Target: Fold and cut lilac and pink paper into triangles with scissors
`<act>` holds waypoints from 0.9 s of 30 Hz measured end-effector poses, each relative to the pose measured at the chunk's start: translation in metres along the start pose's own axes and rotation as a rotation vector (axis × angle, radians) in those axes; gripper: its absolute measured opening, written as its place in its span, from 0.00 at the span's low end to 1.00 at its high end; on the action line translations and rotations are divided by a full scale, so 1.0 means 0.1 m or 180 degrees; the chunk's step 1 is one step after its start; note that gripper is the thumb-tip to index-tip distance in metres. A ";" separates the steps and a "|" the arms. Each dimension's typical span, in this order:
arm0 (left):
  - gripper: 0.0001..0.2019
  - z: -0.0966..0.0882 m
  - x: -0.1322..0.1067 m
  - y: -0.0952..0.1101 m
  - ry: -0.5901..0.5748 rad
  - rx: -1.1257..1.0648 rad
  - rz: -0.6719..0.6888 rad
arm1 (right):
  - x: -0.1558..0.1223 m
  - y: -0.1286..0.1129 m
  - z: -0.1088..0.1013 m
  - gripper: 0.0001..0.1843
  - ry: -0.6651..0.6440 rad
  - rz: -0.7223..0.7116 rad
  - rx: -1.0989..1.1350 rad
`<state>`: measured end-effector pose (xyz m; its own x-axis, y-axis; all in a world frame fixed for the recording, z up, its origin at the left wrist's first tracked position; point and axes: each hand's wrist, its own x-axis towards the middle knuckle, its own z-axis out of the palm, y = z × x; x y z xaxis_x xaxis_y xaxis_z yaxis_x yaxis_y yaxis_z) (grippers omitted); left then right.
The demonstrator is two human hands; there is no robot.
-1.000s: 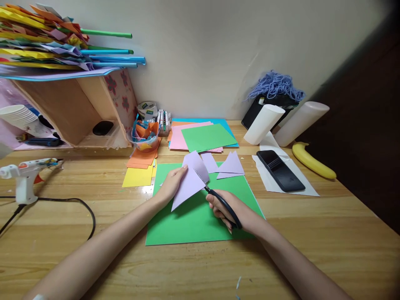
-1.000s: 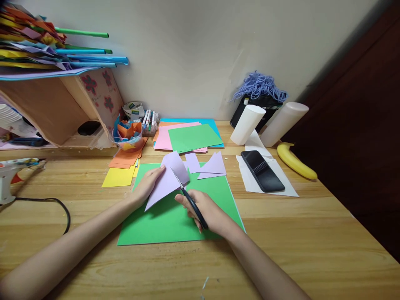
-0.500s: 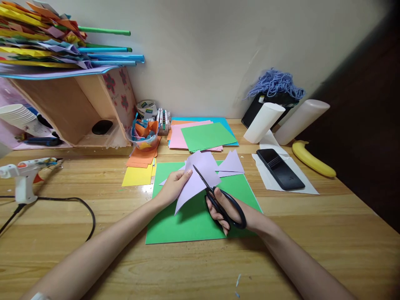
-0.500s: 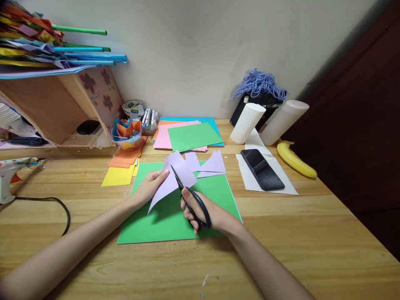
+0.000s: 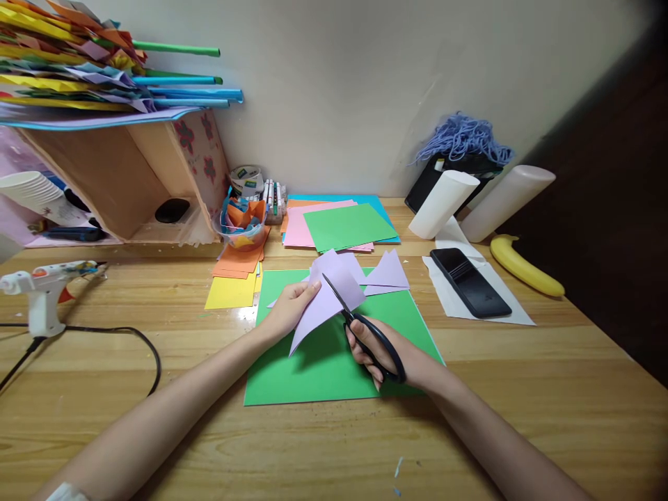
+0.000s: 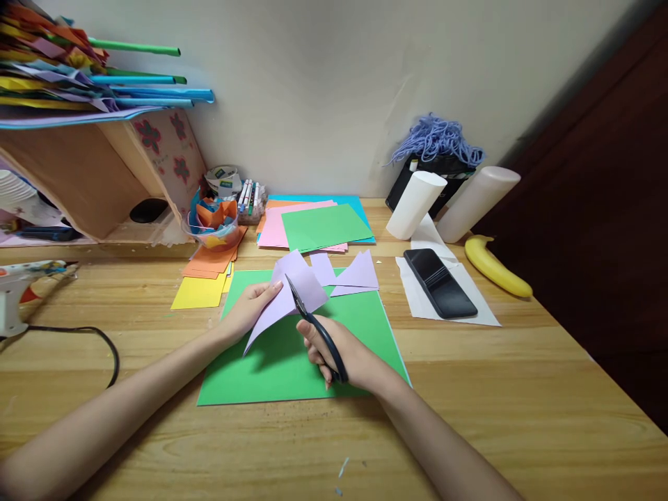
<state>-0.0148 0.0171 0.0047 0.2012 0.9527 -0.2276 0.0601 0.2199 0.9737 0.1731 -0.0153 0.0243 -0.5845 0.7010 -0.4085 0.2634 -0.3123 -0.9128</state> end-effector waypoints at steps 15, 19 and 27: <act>0.20 0.00 0.00 0.01 0.0169 -0.0076 0.0180 | 0.03 0.06 -0.04 0.36 -0.0215 0.0071 0.0229; 0.21 0.01 0.01 -0.01 0.0180 0.0133 0.0269 | 0.07 0.15 -0.04 0.41 -0.0422 0.0069 0.0602; 0.21 0.00 0.01 -0.02 0.0105 0.0309 0.0314 | 0.08 0.18 -0.04 0.40 -0.0446 -0.0040 0.0537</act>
<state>-0.0151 0.0175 0.0029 0.1788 0.9754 -0.1287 0.1361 0.1050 0.9851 0.1765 -0.0133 0.0044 -0.6910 0.6133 -0.3827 0.1302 -0.4151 -0.9004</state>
